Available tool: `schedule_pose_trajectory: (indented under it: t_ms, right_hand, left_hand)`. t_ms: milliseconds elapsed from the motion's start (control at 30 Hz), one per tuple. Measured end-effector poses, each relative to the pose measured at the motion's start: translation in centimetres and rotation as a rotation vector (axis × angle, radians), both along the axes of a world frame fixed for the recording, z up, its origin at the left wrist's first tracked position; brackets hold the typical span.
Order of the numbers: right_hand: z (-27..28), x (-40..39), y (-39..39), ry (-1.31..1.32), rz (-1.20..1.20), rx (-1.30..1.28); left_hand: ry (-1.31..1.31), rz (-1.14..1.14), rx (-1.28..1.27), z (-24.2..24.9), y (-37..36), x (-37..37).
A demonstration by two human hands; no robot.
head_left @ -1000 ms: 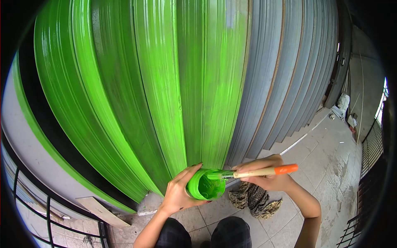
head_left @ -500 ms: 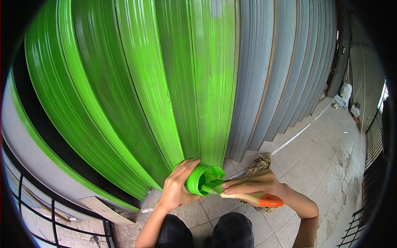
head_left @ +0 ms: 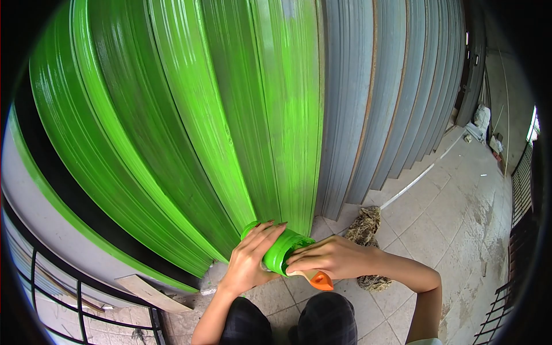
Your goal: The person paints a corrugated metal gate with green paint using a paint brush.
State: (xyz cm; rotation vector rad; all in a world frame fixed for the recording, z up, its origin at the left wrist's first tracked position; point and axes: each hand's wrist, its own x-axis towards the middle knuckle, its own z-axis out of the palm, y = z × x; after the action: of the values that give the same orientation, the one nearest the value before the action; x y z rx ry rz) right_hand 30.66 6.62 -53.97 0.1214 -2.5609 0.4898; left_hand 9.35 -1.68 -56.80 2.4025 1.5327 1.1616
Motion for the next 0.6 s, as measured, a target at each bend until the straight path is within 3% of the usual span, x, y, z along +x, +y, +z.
schedule_pose_trajectory:
  t_ms: [333, 467, 600]
  right_hand:
    - [0.4, 0.6, 0.6, -0.052, -0.089, -0.136]
    - [-0.6, 0.7, 0.5, 0.223, -0.234, -0.923]
    - [-0.6, 0.9, 1.0, 0.224, -0.341, -1.390]
  left_hand:
    - [-0.059, 0.053, -0.095, 0.1, -0.1, 0.0]
    - [-0.115, 0.130, -0.152, 0.1, -0.1, 0.1]
    - [-0.130, 0.177, -0.148, 0.0, -0.1, 0.1]
